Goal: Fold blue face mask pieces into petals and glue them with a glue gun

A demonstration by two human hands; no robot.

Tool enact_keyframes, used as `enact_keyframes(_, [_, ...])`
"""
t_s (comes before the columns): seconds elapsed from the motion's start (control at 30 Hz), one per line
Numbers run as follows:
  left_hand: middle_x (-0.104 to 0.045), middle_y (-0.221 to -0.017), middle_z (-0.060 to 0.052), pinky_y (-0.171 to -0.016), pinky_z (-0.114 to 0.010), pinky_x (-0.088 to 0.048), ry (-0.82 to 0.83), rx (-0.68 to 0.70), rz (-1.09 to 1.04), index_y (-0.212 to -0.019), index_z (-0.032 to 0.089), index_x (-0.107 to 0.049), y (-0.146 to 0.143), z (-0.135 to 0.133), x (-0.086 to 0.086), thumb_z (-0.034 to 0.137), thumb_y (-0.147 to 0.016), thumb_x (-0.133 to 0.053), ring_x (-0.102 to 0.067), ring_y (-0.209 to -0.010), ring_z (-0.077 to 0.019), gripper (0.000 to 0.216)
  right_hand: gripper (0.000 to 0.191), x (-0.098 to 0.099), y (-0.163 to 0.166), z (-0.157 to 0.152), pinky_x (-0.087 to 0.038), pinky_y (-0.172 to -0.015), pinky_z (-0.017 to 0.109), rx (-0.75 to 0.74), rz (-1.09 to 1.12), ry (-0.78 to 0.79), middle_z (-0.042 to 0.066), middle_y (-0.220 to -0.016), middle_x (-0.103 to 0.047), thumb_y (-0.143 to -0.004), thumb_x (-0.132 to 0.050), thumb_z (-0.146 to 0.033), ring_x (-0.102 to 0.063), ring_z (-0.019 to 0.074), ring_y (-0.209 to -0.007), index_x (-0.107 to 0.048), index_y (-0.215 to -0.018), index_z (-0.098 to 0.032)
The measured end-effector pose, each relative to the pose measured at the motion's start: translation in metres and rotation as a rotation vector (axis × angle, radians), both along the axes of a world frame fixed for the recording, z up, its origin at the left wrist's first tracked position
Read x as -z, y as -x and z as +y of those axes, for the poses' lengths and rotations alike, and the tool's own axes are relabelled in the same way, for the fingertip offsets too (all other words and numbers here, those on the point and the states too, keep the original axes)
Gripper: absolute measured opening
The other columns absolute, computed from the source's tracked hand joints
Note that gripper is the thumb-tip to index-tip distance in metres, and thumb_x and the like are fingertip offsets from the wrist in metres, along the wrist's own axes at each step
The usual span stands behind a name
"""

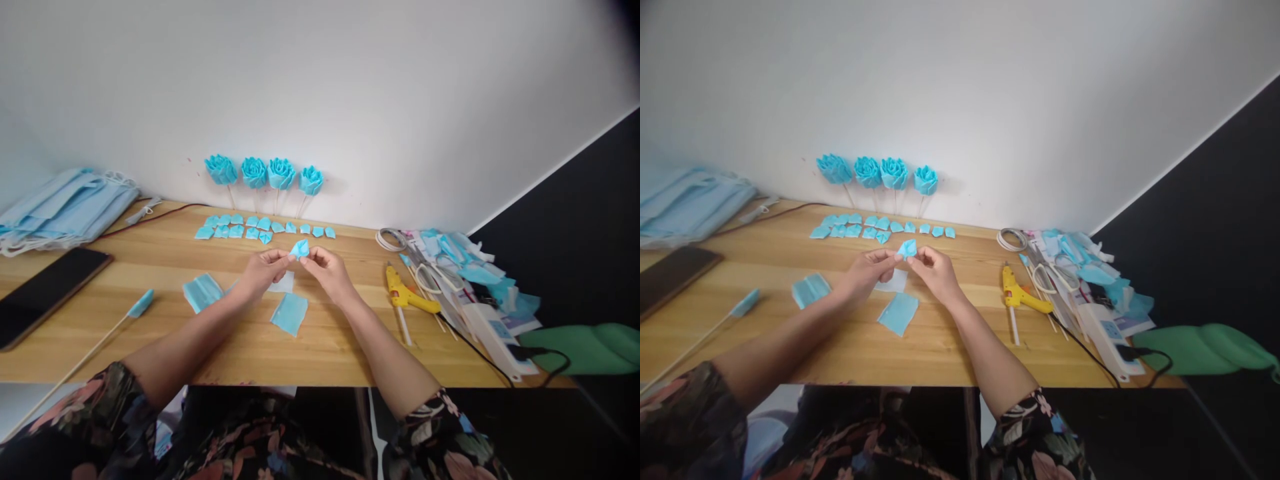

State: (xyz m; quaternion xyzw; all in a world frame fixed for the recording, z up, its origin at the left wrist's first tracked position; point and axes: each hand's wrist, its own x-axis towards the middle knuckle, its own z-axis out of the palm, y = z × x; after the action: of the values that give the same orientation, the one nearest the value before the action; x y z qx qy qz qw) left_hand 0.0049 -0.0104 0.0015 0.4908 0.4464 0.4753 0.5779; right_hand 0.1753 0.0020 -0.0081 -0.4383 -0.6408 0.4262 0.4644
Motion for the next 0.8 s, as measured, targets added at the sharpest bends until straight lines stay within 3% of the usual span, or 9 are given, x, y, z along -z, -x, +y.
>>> enact_keyframes(0.1, [-0.041,-0.046,0.007,-0.049,-0.024,-0.021,-0.006,-0.013,0.002,-0.074,0.015,-0.066,-0.0003,0.0010,0.0021,0.053,-0.069,-0.074,-0.029,-0.046,-0.0066,0.039,0.030,0.0010,-0.0003,0.0009,-0.031,-0.058,0.025,0.056,-0.028,-0.030,-0.005,-0.062,-0.042,-0.081,-0.064,-0.041,-0.038,0.0106,-0.059,-0.048,-0.065,-0.021])
enact_keyframes(0.27, [-0.041,-0.047,0.008,-0.049,-0.024,-0.023,0.004,0.015,-0.021,-0.080,0.016,-0.066,-0.0012,0.0016,0.0019,0.051,-0.067,-0.076,-0.032,-0.046,-0.0068,0.038,0.030,0.0001,-0.0002,0.0002,-0.034,-0.060,0.026,0.080,-0.057,-0.070,-0.005,-0.062,-0.043,-0.081,-0.063,-0.039,-0.039,0.0111,-0.060,-0.046,-0.064,-0.021])
enact_keyframes(0.4, [-0.042,-0.047,0.007,-0.049,-0.024,-0.024,-0.016,0.020,-0.019,-0.076,0.016,-0.063,-0.0010,0.0022,0.0020,0.046,-0.068,-0.075,-0.032,-0.046,-0.0066,0.033,0.028,-0.0030,0.0004,-0.0022,-0.040,-0.067,0.026,0.034,-0.051,-0.053,-0.003,-0.066,-0.051,-0.083,-0.063,-0.042,-0.047,0.0130,-0.066,-0.055,-0.068,-0.020])
enact_keyframes(0.53, [-0.042,-0.047,0.007,-0.049,-0.023,-0.024,-0.039,0.018,-0.012,-0.074,0.016,-0.062,0.0003,0.0032,0.0031,0.044,-0.070,-0.073,-0.033,-0.046,-0.0067,0.031,0.029,-0.0058,0.0008,-0.0034,-0.044,-0.079,0.028,-0.001,0.088,-0.043,0.001,-0.079,-0.062,-0.088,-0.057,-0.048,-0.057,0.0161,-0.080,-0.064,-0.081,-0.021])
enact_keyframes(0.67, [-0.041,-0.047,0.007,-0.049,-0.023,-0.022,-0.029,0.035,0.024,-0.072,0.016,-0.061,0.0001,0.0024,0.0038,0.047,-0.069,-0.072,-0.031,-0.046,-0.0067,0.033,0.026,-0.0029,0.0021,-0.0033,-0.043,-0.071,0.027,-0.004,0.056,-0.011,-0.001,-0.074,-0.060,-0.082,-0.066,-0.046,-0.054,0.0144,-0.072,-0.064,-0.077,-0.020])
enact_keyframes(0.8, [-0.040,-0.048,0.007,-0.048,-0.023,-0.022,-0.022,0.056,0.069,-0.066,0.017,-0.057,-0.0021,0.0005,0.0032,0.048,-0.067,-0.072,-0.031,-0.046,-0.0065,0.035,0.027,-0.0005,0.0027,-0.0050,-0.042,-0.068,0.027,0.034,-0.051,-0.082,-0.002,-0.069,-0.057,-0.083,-0.065,-0.043,-0.052,0.0133,-0.067,-0.059,-0.070,-0.020])
